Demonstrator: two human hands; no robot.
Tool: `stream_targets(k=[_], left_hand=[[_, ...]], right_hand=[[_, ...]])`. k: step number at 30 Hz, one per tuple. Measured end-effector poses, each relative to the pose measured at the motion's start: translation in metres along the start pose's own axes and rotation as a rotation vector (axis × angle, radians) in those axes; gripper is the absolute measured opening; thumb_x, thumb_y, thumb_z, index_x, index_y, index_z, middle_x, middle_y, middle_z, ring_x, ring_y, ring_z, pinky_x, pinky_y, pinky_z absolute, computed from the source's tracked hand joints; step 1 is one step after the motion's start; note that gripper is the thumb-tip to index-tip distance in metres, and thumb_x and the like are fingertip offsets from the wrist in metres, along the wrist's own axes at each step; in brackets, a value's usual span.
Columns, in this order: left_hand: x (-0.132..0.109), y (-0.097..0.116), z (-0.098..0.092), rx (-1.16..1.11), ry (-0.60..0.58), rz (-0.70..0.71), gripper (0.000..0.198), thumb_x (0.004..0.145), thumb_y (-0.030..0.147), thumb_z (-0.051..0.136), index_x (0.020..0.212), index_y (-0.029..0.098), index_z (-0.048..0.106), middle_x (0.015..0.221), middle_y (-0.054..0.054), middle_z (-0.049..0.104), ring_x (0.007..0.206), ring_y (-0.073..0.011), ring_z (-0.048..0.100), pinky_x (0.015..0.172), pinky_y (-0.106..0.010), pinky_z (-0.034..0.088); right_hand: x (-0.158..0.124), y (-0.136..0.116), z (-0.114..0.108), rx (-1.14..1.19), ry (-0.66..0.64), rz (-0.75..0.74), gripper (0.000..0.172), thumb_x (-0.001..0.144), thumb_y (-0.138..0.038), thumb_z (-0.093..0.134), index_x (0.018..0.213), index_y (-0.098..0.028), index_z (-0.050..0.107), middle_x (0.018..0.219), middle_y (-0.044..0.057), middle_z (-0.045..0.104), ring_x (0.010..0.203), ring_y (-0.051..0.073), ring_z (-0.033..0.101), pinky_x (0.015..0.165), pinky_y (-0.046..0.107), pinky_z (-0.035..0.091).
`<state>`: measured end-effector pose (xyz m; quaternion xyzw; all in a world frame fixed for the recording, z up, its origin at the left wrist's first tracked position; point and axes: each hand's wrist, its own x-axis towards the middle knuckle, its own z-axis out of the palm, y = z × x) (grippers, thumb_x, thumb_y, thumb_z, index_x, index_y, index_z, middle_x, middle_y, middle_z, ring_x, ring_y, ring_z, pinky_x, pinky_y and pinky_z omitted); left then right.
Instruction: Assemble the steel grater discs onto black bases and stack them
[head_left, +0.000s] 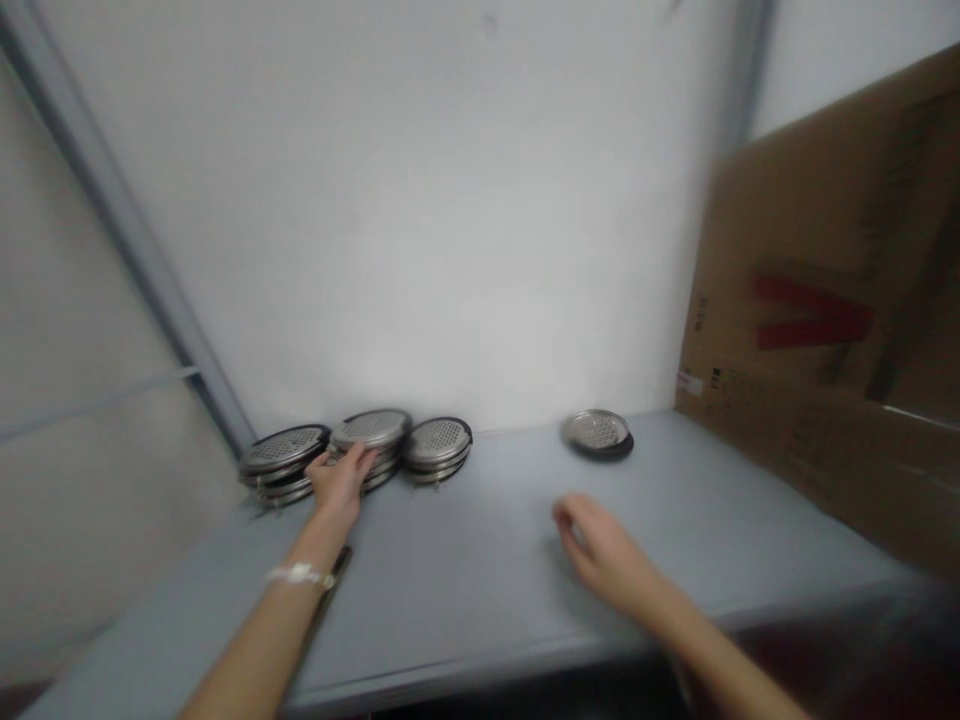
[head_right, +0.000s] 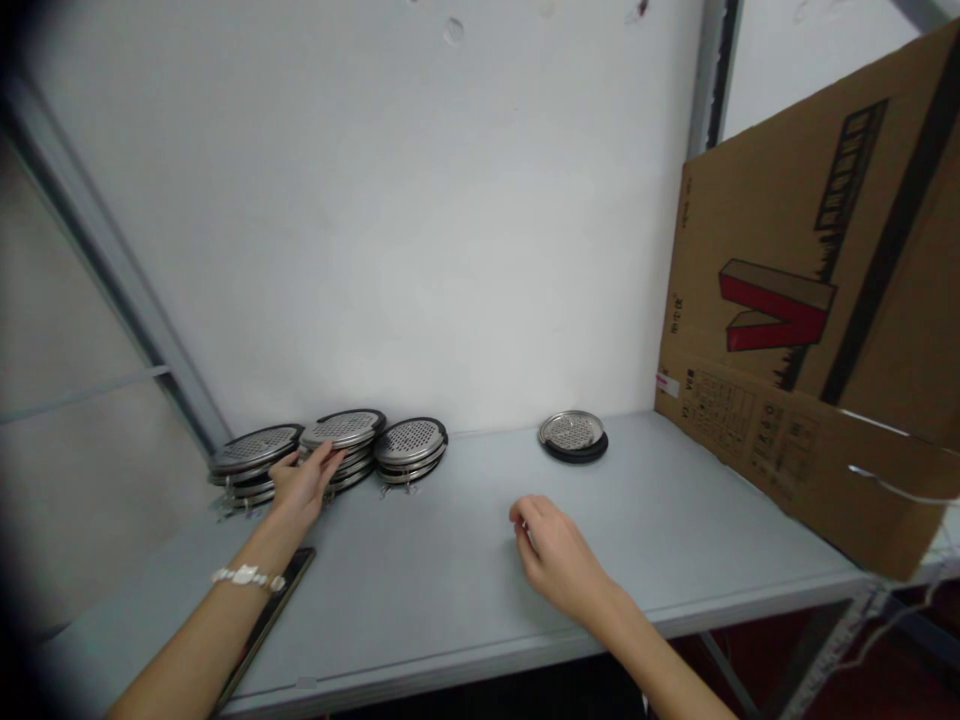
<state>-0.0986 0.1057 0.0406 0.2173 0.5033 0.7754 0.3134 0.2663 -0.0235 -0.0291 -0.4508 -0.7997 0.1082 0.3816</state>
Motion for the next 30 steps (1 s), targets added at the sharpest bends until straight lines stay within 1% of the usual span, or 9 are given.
stream_targets(k=[3, 7, 10, 14, 18, 22, 24, 27, 30], left_hand=[[-0.002, -0.004, -0.001, -0.012, 0.052, -0.039, 0.057, 0.076, -0.005, 0.066, 0.115, 0.024, 0.036, 0.100, 0.000, 0.062, 0.070, -0.0093, 0.067, 0.070, -0.027, 0.062], [-0.012, -0.005, -0.004, -0.004, 0.071, -0.069, 0.051, 0.077, 0.000, 0.064, 0.115, 0.022, 0.037, 0.084, 0.004, 0.060, 0.054, -0.0082, 0.061, 0.054, -0.019, 0.053], [-0.026, -0.004, -0.005, -0.008, 0.061, -0.009, 0.047, 0.077, 0.004, 0.065, 0.112, 0.023, 0.040, 0.080, 0.007, 0.057, 0.051, -0.0050, 0.056, 0.052, -0.015, 0.046], [-0.053, -0.002, -0.004, -0.024, -0.016, 0.113, 0.049, 0.074, 0.009, 0.068, 0.113, 0.024, 0.043, 0.078, 0.009, 0.058, 0.054, -0.0054, 0.055, 0.056, -0.016, 0.047], [-0.080, -0.004, -0.004, -0.016, -0.103, 0.223, 0.053, 0.069, 0.016, 0.072, 0.115, 0.024, 0.047, 0.080, 0.008, 0.058, 0.055, -0.0067, 0.055, 0.057, -0.018, 0.047], [-0.103, -0.016, -0.004, 0.166, -0.329, 0.334, 0.048, 0.072, 0.031, 0.073, 0.114, 0.021, 0.052, 0.082, 0.006, 0.058, 0.060, -0.0110, 0.059, 0.059, -0.023, 0.049], [-0.113, -0.024, -0.003, 0.332, -0.511, 0.353, 0.034, 0.077, 0.035, 0.069, 0.105, 0.019, 0.059, 0.082, 0.002, 0.062, 0.067, -0.0148, 0.063, 0.066, -0.028, 0.052], [-0.130, -0.036, -0.002, 0.620, -0.841, 0.384, 0.017, 0.082, 0.031, 0.062, 0.093, 0.018, 0.066, 0.089, -0.005, 0.070, 0.082, -0.0211, 0.067, 0.077, -0.034, 0.054], [-0.150, -0.042, -0.004, 0.799, -1.102, 0.458, 0.023, 0.083, 0.023, 0.063, 0.105, 0.022, 0.069, 0.113, -0.008, 0.070, 0.106, -0.0242, 0.065, 0.093, -0.038, 0.052]], right_hand=[[0.006, 0.038, 0.000, -0.162, -0.010, 0.084, 0.031, 0.089, -0.011, 0.048, 0.118, -0.016, 0.057, 0.119, 0.015, 0.062, 0.113, 0.028, 0.055, 0.099, 0.041, 0.045], [0.024, 0.095, -0.008, -0.457, 0.024, 0.391, 0.058, 0.084, -0.012, 0.054, 0.142, -0.012, 0.048, 0.146, 0.020, 0.047, 0.134, 0.036, 0.040, 0.108, 0.047, 0.038], [0.041, 0.123, -0.015, -0.485, 0.041, 0.470, 0.060, 0.085, -0.017, 0.057, 0.144, -0.013, 0.048, 0.152, 0.022, 0.041, 0.135, 0.041, 0.037, 0.107, 0.052, 0.035], [0.055, 0.134, -0.017, -0.467, 0.026, 0.480, 0.050, 0.089, -0.027, 0.055, 0.139, -0.019, 0.053, 0.144, 0.020, 0.049, 0.134, 0.039, 0.039, 0.109, 0.056, 0.029], [0.051, 0.126, -0.011, -0.436, -0.001, 0.425, 0.041, 0.090, -0.030, 0.057, 0.129, -0.017, 0.059, 0.138, 0.021, 0.052, 0.134, 0.037, 0.041, 0.112, 0.054, 0.025], [0.033, 0.108, -0.009, -0.373, -0.055, 0.316, 0.032, 0.090, -0.034, 0.061, 0.116, -0.018, 0.064, 0.134, 0.017, 0.055, 0.127, 0.032, 0.048, 0.111, 0.047, 0.032], [0.024, 0.099, -0.011, -0.216, -0.091, 0.229, 0.025, 0.090, -0.036, 0.062, 0.107, -0.019, 0.067, 0.132, 0.014, 0.055, 0.126, 0.029, 0.050, 0.110, 0.045, 0.036], [0.012, 0.088, -0.014, 0.044, -0.091, 0.157, 0.018, 0.092, -0.037, 0.061, 0.094, -0.019, 0.068, 0.133, 0.013, 0.052, 0.131, 0.028, 0.047, 0.114, 0.046, 0.035], [0.005, 0.080, -0.014, 0.138, -0.062, 0.154, 0.017, 0.091, -0.036, 0.062, 0.091, -0.020, 0.067, 0.135, 0.013, 0.050, 0.134, 0.028, 0.046, 0.115, 0.045, 0.035]])
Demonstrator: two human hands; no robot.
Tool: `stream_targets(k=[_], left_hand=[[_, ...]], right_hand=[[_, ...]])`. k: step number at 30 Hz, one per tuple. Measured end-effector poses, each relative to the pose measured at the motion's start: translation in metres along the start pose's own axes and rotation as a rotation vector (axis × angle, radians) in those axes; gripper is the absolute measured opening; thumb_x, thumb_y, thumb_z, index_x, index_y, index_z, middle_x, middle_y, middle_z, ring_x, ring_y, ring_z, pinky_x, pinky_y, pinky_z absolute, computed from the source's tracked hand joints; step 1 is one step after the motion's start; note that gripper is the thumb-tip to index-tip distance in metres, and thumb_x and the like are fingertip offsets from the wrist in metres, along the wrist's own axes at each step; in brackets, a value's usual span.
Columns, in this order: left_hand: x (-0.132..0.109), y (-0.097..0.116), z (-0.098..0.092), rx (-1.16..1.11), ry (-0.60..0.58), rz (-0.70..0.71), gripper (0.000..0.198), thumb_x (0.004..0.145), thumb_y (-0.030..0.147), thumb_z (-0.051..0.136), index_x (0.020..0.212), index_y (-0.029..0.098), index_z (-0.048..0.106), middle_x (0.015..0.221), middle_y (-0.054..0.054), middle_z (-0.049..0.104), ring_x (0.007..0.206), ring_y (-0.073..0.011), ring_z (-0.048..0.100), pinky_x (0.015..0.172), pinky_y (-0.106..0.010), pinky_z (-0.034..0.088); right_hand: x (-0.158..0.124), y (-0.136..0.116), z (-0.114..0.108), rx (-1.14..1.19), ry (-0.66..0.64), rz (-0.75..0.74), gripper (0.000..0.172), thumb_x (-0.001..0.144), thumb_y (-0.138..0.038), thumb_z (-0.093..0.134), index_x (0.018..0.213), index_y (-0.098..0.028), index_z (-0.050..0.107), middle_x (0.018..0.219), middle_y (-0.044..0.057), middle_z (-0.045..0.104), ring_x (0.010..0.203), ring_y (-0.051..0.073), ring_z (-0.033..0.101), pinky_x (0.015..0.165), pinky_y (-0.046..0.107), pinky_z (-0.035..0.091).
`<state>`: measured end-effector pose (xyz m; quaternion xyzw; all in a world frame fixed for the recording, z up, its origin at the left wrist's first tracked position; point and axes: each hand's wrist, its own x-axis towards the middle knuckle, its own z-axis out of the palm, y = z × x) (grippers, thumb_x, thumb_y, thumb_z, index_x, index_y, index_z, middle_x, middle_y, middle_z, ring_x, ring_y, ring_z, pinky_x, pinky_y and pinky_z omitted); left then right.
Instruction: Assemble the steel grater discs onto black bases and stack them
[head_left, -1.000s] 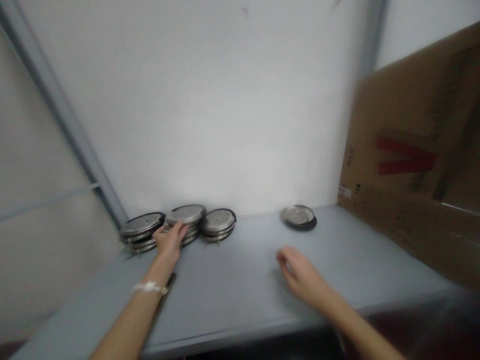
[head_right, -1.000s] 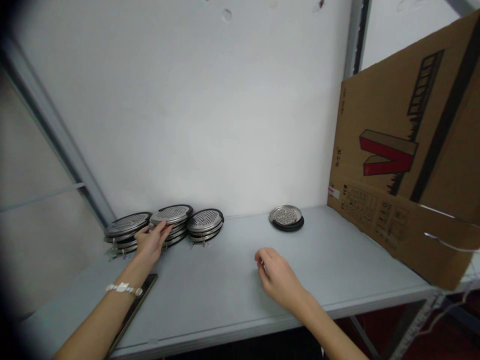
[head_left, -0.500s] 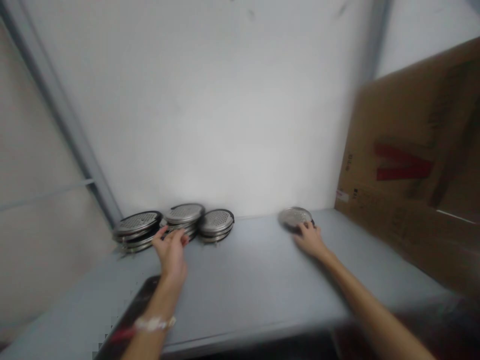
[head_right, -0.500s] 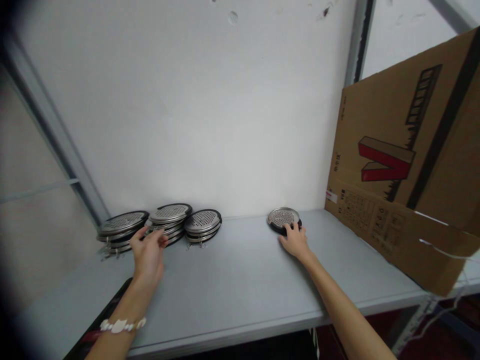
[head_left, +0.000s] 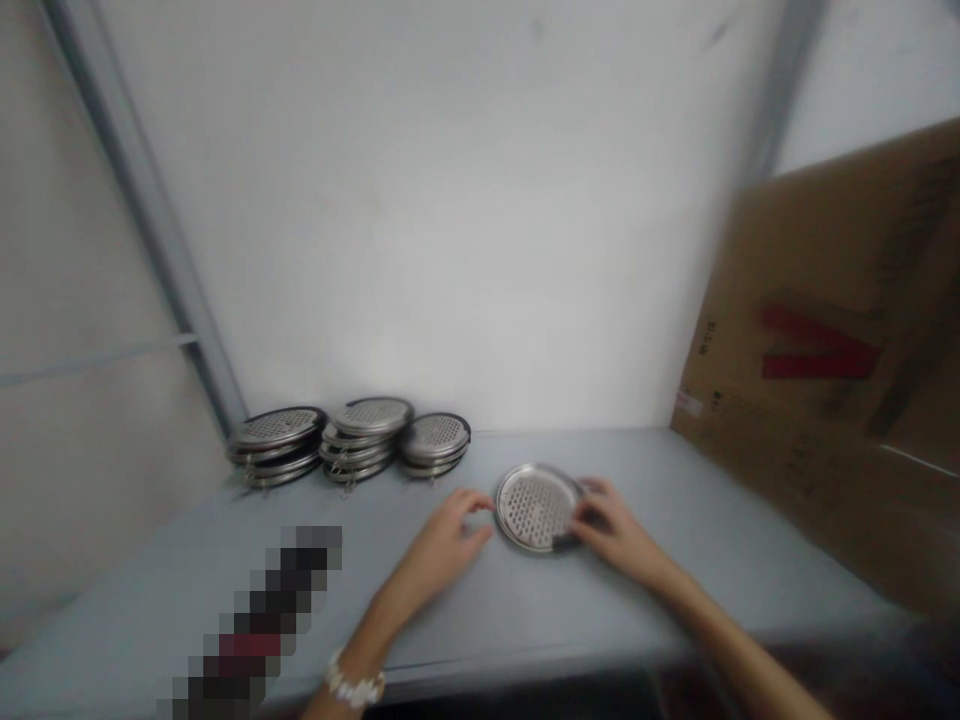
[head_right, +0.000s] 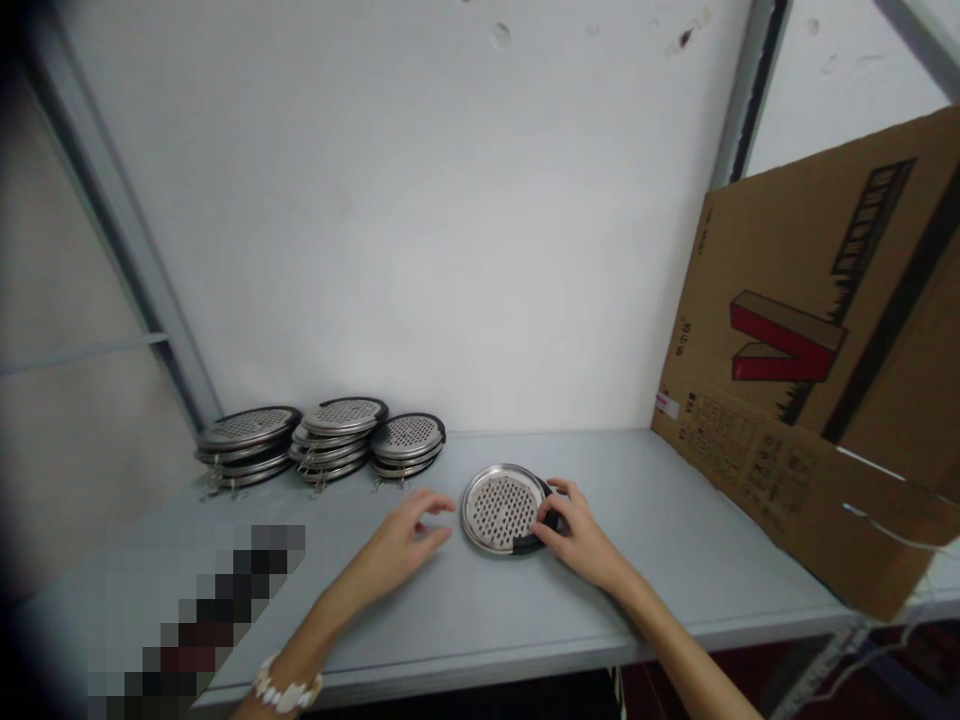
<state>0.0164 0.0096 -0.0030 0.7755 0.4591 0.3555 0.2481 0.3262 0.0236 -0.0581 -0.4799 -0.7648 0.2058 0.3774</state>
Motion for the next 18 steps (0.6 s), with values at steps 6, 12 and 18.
stream_targets(k=[6, 12, 18], left_hand=[[-0.014, 0.016, 0.020, 0.229, -0.205, 0.111, 0.030, 0.084, 0.021, 0.070, 0.114, 0.025, 0.068, 0.135, -0.007, 0.061, 0.131, -0.0264, 0.051, 0.114, -0.043, 0.038], [-0.010, 0.012, 0.028, 0.373, -0.131, 0.105, 0.012, 0.091, 0.026, 0.065, 0.103, 0.022, 0.067, 0.118, -0.007, 0.065, 0.114, -0.0262, 0.057, 0.102, -0.041, 0.045], [-0.012, 0.002, 0.008, 0.449, -0.084, -0.049, 0.015, 0.093, 0.033, 0.061, 0.089, 0.020, 0.065, 0.107, -0.009, 0.064, 0.101, -0.0251, 0.061, 0.091, -0.037, 0.046]], right_hand=[[-0.004, 0.000, 0.003, 0.050, 0.008, -0.033, 0.021, 0.093, -0.039, 0.060, 0.104, -0.021, 0.062, 0.129, 0.011, 0.055, 0.126, 0.025, 0.052, 0.113, 0.044, 0.038], [-0.003, 0.013, 0.006, 0.043, 0.038, -0.062, 0.030, 0.094, -0.040, 0.057, 0.117, -0.020, 0.056, 0.127, 0.011, 0.058, 0.121, 0.025, 0.054, 0.109, 0.045, 0.042], [-0.004, 0.012, 0.001, -0.113, 0.012, 0.023, 0.027, 0.098, -0.040, 0.050, 0.109, -0.021, 0.064, 0.116, 0.010, 0.064, 0.114, 0.026, 0.058, 0.106, 0.044, 0.042]])
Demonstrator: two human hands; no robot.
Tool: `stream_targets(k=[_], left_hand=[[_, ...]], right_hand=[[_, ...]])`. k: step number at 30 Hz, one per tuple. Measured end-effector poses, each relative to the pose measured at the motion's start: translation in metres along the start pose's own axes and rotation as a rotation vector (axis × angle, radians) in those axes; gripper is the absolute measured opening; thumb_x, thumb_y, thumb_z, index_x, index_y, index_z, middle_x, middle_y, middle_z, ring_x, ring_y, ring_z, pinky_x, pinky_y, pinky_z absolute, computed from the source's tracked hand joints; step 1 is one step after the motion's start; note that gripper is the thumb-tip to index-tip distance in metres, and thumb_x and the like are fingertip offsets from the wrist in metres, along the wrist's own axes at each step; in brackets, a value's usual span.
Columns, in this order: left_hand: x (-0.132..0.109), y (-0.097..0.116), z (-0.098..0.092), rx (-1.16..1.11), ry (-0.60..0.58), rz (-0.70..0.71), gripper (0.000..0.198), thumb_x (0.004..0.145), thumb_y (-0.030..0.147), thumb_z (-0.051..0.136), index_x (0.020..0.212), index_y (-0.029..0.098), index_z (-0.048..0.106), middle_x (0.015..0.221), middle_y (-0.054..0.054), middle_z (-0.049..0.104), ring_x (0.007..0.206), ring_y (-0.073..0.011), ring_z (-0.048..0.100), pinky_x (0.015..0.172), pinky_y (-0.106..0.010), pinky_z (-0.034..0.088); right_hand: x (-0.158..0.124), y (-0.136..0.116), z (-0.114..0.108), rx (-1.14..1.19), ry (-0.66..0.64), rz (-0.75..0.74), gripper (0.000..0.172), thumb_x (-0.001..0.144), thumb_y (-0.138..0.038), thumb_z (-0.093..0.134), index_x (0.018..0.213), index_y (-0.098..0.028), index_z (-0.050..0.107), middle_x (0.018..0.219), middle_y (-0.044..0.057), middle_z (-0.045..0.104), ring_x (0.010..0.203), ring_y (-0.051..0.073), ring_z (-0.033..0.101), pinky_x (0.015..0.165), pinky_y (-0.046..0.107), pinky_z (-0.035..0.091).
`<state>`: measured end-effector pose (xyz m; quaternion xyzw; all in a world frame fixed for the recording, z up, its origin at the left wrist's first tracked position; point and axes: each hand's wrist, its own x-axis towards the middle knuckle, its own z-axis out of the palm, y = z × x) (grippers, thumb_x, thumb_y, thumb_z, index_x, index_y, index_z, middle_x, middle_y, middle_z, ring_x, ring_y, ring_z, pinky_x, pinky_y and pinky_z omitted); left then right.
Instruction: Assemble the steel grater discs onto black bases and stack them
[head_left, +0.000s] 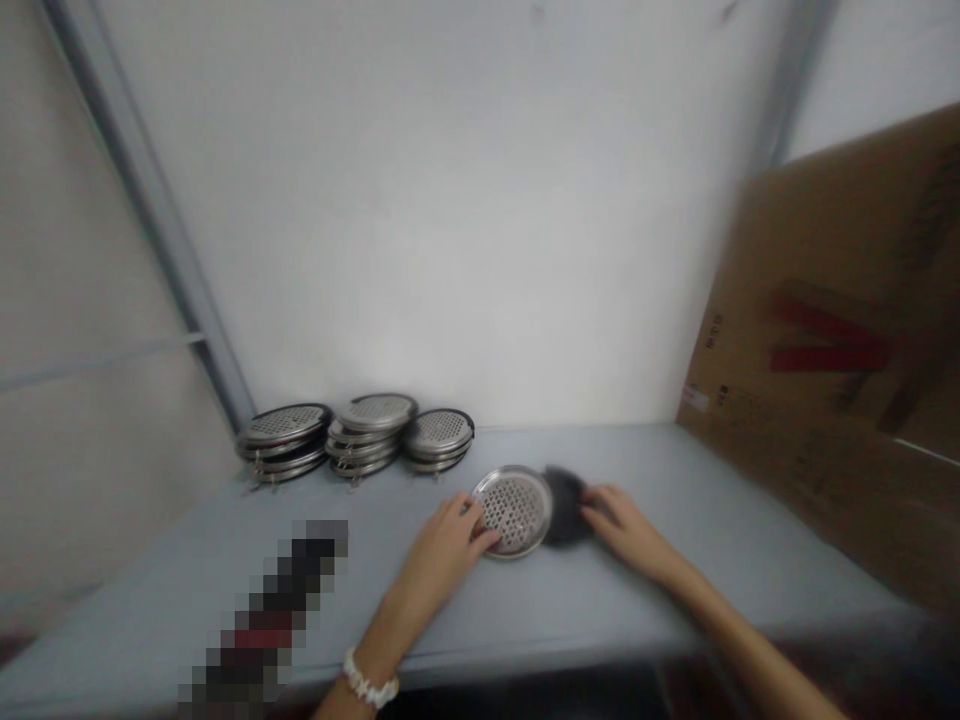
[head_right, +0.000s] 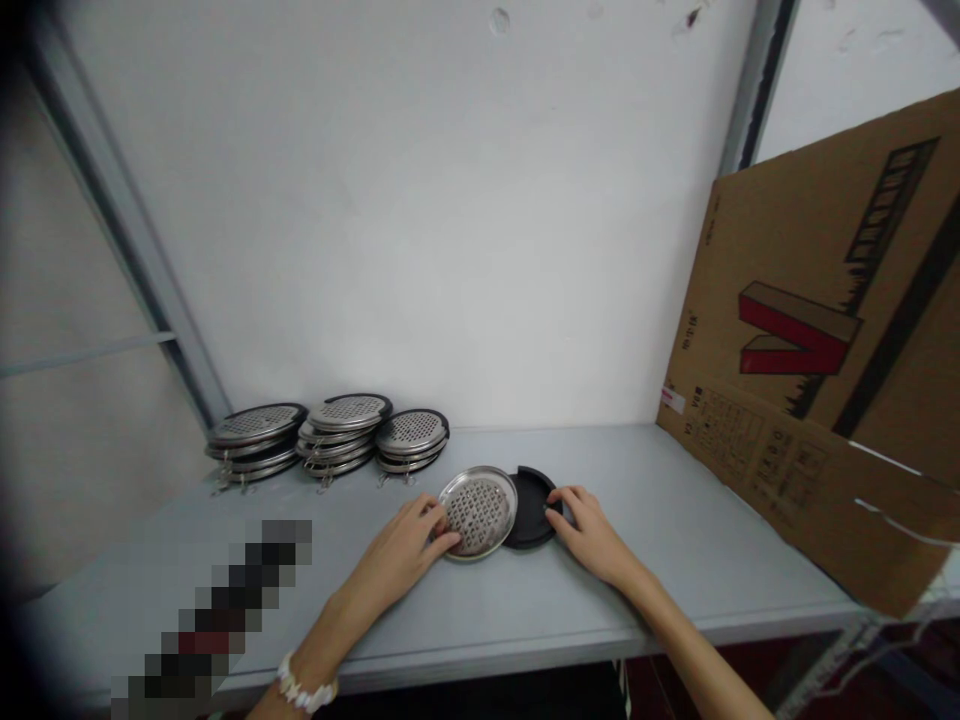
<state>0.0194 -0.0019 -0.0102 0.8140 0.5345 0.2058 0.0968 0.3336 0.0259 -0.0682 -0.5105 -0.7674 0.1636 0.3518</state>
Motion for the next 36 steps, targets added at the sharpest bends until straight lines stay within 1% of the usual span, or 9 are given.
stream_targets(k=[3, 7, 10, 13, 17, 21, 25, 29, 36], left_hand=[[-0.004, -0.014, -0.016, 0.012, -0.033, -0.069, 0.018, 0.091, 0.036, 0.060, 0.084, 0.020, 0.063, 0.099, -0.007, 0.064, 0.090, -0.0243, 0.062, 0.082, -0.035, 0.047], [-0.007, -0.027, -0.029, -0.064, -0.057, -0.094, 0.019, 0.090, 0.039, 0.060, 0.087, 0.020, 0.062, 0.094, -0.006, 0.067, 0.088, -0.0248, 0.064, 0.082, -0.035, 0.048], [-0.006, -0.029, -0.026, -0.090, 0.003, -0.098, 0.029, 0.088, 0.041, 0.064, 0.106, 0.019, 0.064, 0.112, -0.011, 0.070, 0.107, -0.0292, 0.063, 0.095, -0.040, 0.047], [-0.003, -0.025, -0.015, -0.118, -0.012, -0.050, 0.056, 0.080, 0.038, 0.075, 0.129, 0.017, 0.058, 0.136, -0.016, 0.063, 0.128, -0.0322, 0.055, 0.109, -0.043, 0.040], [-0.004, -0.016, -0.012, -0.145, -0.082, -0.022, 0.058, 0.075, 0.037, 0.080, 0.128, 0.021, 0.061, 0.137, -0.013, 0.063, 0.129, -0.0321, 0.055, 0.110, -0.043, 0.040], [-0.008, -0.006, -0.018, -0.174, -0.167, -0.002, 0.056, 0.068, 0.035, 0.085, 0.118, 0.022, 0.064, 0.126, -0.010, 0.067, 0.120, -0.0313, 0.059, 0.104, -0.040, 0.044], [-0.009, 0.001, -0.018, -0.194, -0.195, 0.021, 0.053, 0.064, 0.035, 0.087, 0.109, 0.021, 0.063, 0.118, -0.009, 0.067, 0.113, -0.0309, 0.060, 0.097, -0.039, 0.047], [-0.005, 0.006, -0.011, -0.171, -0.119, 0.034, 0.052, 0.063, 0.032, 0.086, 0.108, 0.021, 0.061, 0.116, -0.010, 0.065, 0.114, -0.0329, 0.058, 0.100, -0.043, 0.046], [0.000, -0.004, 0.001, -0.240, 0.011, 0.088, 0.064, 0.070, 0.017, 0.075, 0.130, 0.022, 0.053, 0.145, -0.014, 0.045, 0.124, -0.0309, 0.056, 0.108, -0.044, 0.045]], right_hand=[[0.003, 0.007, -0.005, -0.129, -0.015, 0.073, 0.030, 0.098, -0.044, 0.048, 0.111, -0.023, 0.065, 0.116, 0.009, 0.066, 0.112, 0.026, 0.060, 0.103, 0.043, 0.043], [0.008, 0.023, -0.011, -0.308, 0.072, 0.243, 0.031, 0.098, -0.042, 0.046, 0.108, -0.021, 0.067, 0.113, 0.013, 0.066, 0.108, 0.030, 0.061, 0.099, 0.045, 0.044], [0.009, 0.023, -0.009, -0.389, 0.188, 0.305, 0.030, 0.095, -0.038, 0.048, 0.109, -0.017, 0.066, 0.120, 0.020, 0.062, 0.113, 0.037, 0.057, 0.099, 0.052, 0.042], [0.007, 0.001, 0.000, -0.388, 0.294, 0.198, 0.027, 0.093, -0.033, 0.053, 0.114, -0.019, 0.063, 0.128, 0.018, 0.058, 0.119, 0.037, 0.053, 0.100, 0.053, 0.042], [0.007, -0.048, 0.013, -0.185, 0.135, -0.015, 0.027, 0.093, -0.030, 0.056, 0.118, -0.019, 0.060, 0.126, 0.014, 0.060, 0.120, 0.032, 0.054, 0.103, 0.049, 0.043], [0.010, -0.078, 0.025, -0.012, -0.023, -0.041, 0.033, 0.093, -0.030, 0.059, 0.124, -0.018, 0.058, 0.125, 0.013, 0.061, 0.117, 0.028, 0.058, 0.103, 0.045, 0.045], [0.014, -0.077, 0.042, 0.092, -0.008, 0.063, 0.027, 0.094, -0.020, 0.053, 0.119, -0.015, 0.060, 0.117, 0.014, 0.067, 0.105, 0.025, 0.066, 0.096, 0.041, 0.050], [0.018, -0.068, 0.049, 0.152, 0.001, 0.165, 0.028, 0.087, -0.008, 0.052, 0.112, -0.016, 0.063, 0.098, 0.009, 0.073, 0.091, 0.022, 0.069, 0.085, 0.034, 0.052], [0.022, -0.065, 0.042, 0.151, 0.020, 0.242, 0.027, 0.083, -0.006, 0.053, 0.105, -0.013, 0.068, 0.091, 0.009, 0.075, 0.085, 0.020, 0.070, 0.077, 0.028, 0.050]])
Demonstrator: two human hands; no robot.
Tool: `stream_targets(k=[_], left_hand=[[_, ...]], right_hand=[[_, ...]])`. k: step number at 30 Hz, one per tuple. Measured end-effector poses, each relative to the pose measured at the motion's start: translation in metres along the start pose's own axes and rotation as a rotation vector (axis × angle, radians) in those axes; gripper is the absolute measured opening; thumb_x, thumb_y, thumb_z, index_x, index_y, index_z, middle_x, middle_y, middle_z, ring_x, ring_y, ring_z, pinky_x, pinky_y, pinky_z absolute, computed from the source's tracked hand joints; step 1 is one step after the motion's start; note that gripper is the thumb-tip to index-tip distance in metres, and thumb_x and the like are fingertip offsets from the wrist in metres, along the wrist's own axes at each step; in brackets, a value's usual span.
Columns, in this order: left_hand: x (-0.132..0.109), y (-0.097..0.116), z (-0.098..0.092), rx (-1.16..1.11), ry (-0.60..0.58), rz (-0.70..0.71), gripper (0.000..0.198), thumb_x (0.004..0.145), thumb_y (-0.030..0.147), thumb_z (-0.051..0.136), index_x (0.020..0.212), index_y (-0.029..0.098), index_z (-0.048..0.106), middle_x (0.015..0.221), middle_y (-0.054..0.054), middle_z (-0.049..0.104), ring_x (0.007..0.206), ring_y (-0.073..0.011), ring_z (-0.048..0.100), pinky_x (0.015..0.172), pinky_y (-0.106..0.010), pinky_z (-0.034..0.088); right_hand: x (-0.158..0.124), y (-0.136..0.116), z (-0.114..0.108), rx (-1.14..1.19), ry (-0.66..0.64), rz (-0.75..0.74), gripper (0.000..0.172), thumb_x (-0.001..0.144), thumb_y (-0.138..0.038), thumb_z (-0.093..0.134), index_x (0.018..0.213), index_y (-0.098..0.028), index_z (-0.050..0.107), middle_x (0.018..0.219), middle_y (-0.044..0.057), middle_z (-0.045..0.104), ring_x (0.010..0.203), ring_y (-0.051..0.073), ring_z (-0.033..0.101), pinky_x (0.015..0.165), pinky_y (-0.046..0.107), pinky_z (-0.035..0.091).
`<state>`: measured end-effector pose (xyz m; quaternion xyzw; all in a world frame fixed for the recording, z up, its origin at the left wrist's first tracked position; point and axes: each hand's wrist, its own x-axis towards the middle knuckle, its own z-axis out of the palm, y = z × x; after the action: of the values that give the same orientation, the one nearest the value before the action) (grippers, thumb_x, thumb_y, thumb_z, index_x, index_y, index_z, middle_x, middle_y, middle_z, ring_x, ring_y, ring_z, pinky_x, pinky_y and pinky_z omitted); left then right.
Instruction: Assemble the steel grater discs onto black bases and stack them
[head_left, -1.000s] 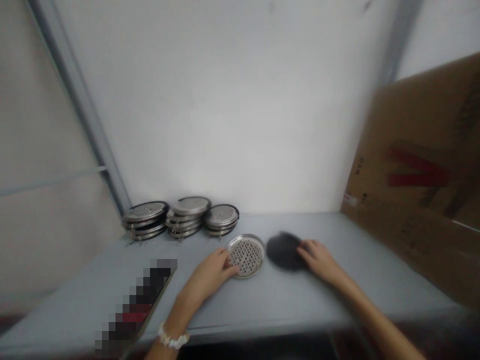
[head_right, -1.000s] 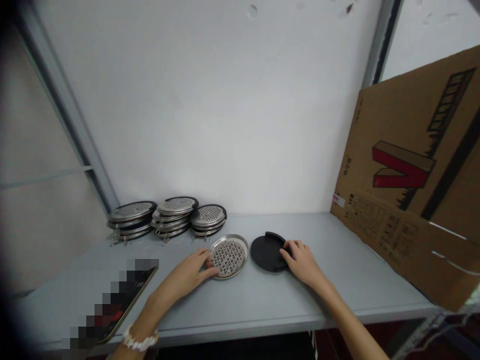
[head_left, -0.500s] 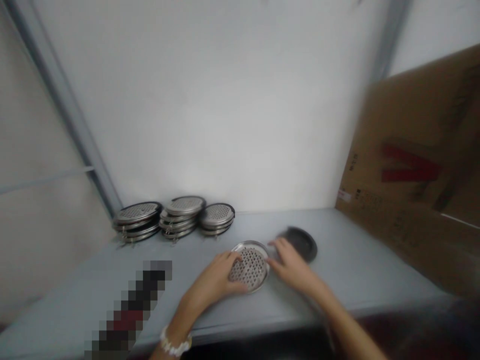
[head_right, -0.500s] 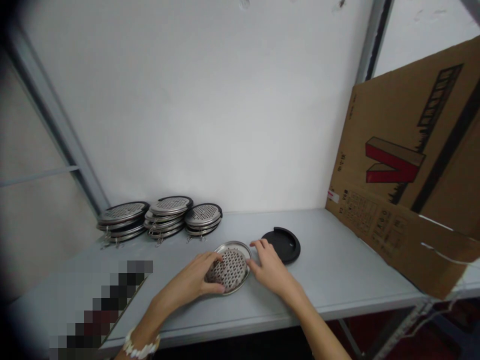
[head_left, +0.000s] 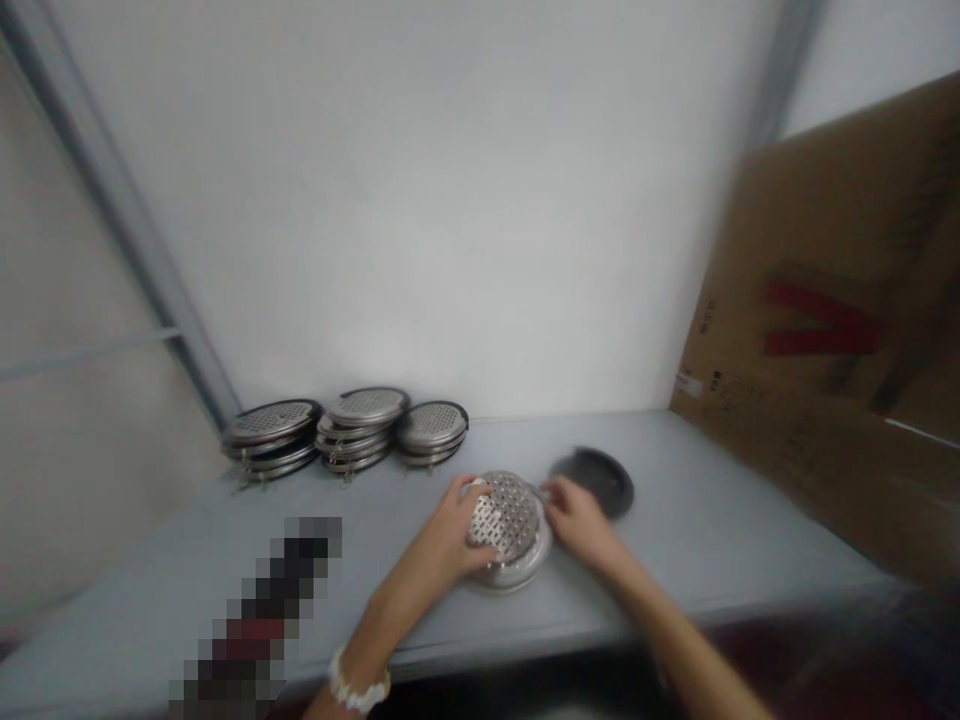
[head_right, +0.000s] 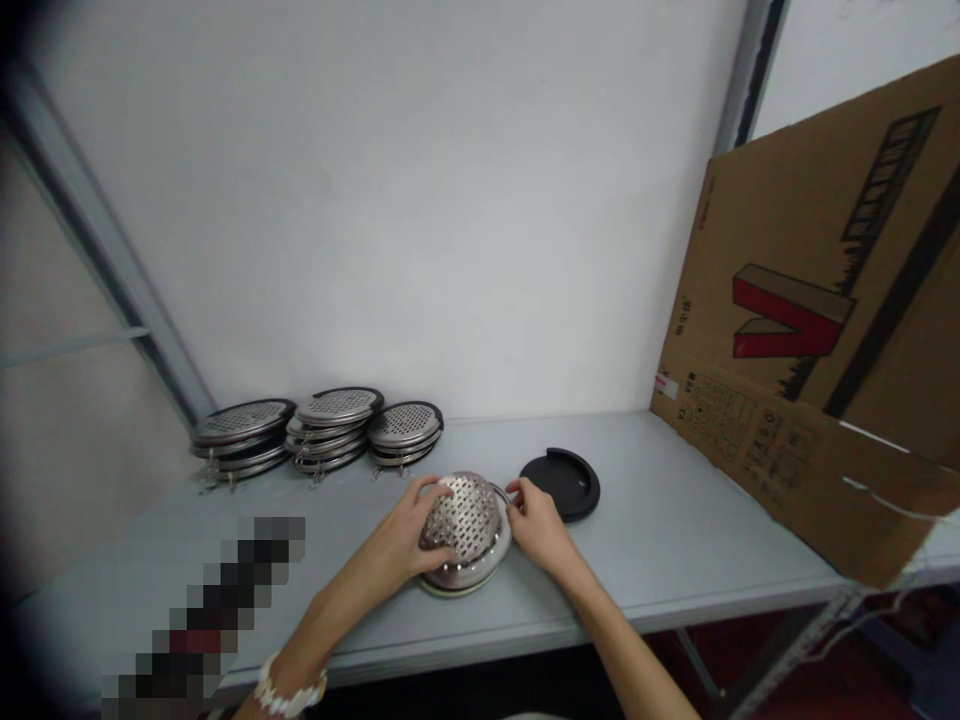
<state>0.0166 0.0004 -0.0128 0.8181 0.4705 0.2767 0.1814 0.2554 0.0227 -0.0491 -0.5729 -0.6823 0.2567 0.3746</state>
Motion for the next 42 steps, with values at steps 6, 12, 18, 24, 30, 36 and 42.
stream_targets(k=[6, 12, 18, 24, 30, 36, 42], left_hand=[[0.005, -0.031, -0.016, 0.058, 0.168, 0.003, 0.059, 0.068, 0.019, 0.072, 0.125, 0.019, 0.056, 0.144, -0.015, 0.046, 0.131, -0.0334, 0.053, 0.112, -0.048, 0.043], [0.004, -0.073, -0.047, 0.093, 0.326, -0.085, 0.047, 0.074, 0.033, 0.068, 0.118, 0.017, 0.060, 0.121, -0.012, 0.063, 0.118, -0.0303, 0.060, 0.107, -0.046, 0.046], [-0.008, -0.104, -0.060, 0.168, 0.229, -0.255, 0.047, 0.071, 0.036, 0.070, 0.112, 0.015, 0.066, 0.116, -0.015, 0.069, 0.113, -0.0342, 0.064, 0.103, -0.046, 0.048], [-0.010, -0.108, -0.062, 0.148, 0.164, -0.269, 0.043, 0.069, 0.034, 0.069, 0.108, 0.017, 0.071, 0.115, -0.015, 0.072, 0.109, -0.0342, 0.066, 0.097, -0.046, 0.050], [-0.002, -0.095, -0.071, 0.007, 0.353, -0.241, 0.043, 0.067, 0.041, 0.071, 0.101, 0.017, 0.074, 0.110, -0.014, 0.072, 0.100, -0.0322, 0.068, 0.086, -0.043, 0.055], [0.002, -0.052, -0.066, -0.378, 0.357, -0.239, 0.057, 0.065, 0.051, 0.080, 0.110, 0.016, 0.071, 0.122, -0.013, 0.070, 0.093, -0.0269, 0.071, 0.081, -0.039, 0.059], [0.004, -0.010, -0.028, -0.626, 0.024, -0.225, 0.053, 0.070, 0.038, 0.079, 0.116, 0.015, 0.067, 0.114, -0.012, 0.074, 0.089, -0.0244, 0.072, 0.080, -0.036, 0.058]], right_hand=[[0.002, 0.000, -0.012, 0.007, 0.013, 0.045, 0.027, 0.083, -0.004, 0.052, 0.102, -0.011, 0.070, 0.093, 0.010, 0.076, 0.086, 0.021, 0.070, 0.077, 0.028, 0.050], [0.006, 0.004, -0.030, 0.045, 0.032, 0.108, 0.023, 0.083, -0.004, 0.054, 0.097, -0.010, 0.071, 0.086, 0.009, 0.076, 0.077, 0.018, 0.069, 0.070, 0.025, 0.049], [0.009, 0.008, -0.039, 0.106, 0.043, 0.157, 0.021, 0.085, -0.006, 0.053, 0.097, -0.011, 0.070, 0.073, 0.005, 0.073, 0.057, 0.014, 0.062, 0.055, 0.022, 0.045], [0.011, 0.012, -0.044, 0.171, 0.085, 0.190, 0.020, 0.086, -0.012, 0.054, 0.101, -0.010, 0.067, 0.068, 0.004, 0.071, 0.055, 0.015, 0.063, 0.052, 0.023, 0.047], [0.016, 0.022, -0.053, 0.228, 0.158, 0.249, 0.025, 0.086, -0.016, 0.050, 0.106, -0.011, 0.062, 0.065, 0.001, 0.067, 0.050, 0.015, 0.062, 0.047, 0.023, 0.047], [0.018, 0.026, -0.064, 0.183, 0.203, 0.299, 0.028, 0.082, -0.008, 0.046, 0.105, -0.011, 0.062, 0.058, -0.002, 0.063, 0.049, 0.014, 0.062, 0.048, 0.021, 0.045], [0.017, 0.030, -0.072, 0.033, 0.210, 0.301, 0.029, 0.082, -0.007, 0.050, 0.106, -0.008, 0.066, 0.060, 0.001, 0.068, 0.051, 0.015, 0.063, 0.052, 0.023, 0.044]])
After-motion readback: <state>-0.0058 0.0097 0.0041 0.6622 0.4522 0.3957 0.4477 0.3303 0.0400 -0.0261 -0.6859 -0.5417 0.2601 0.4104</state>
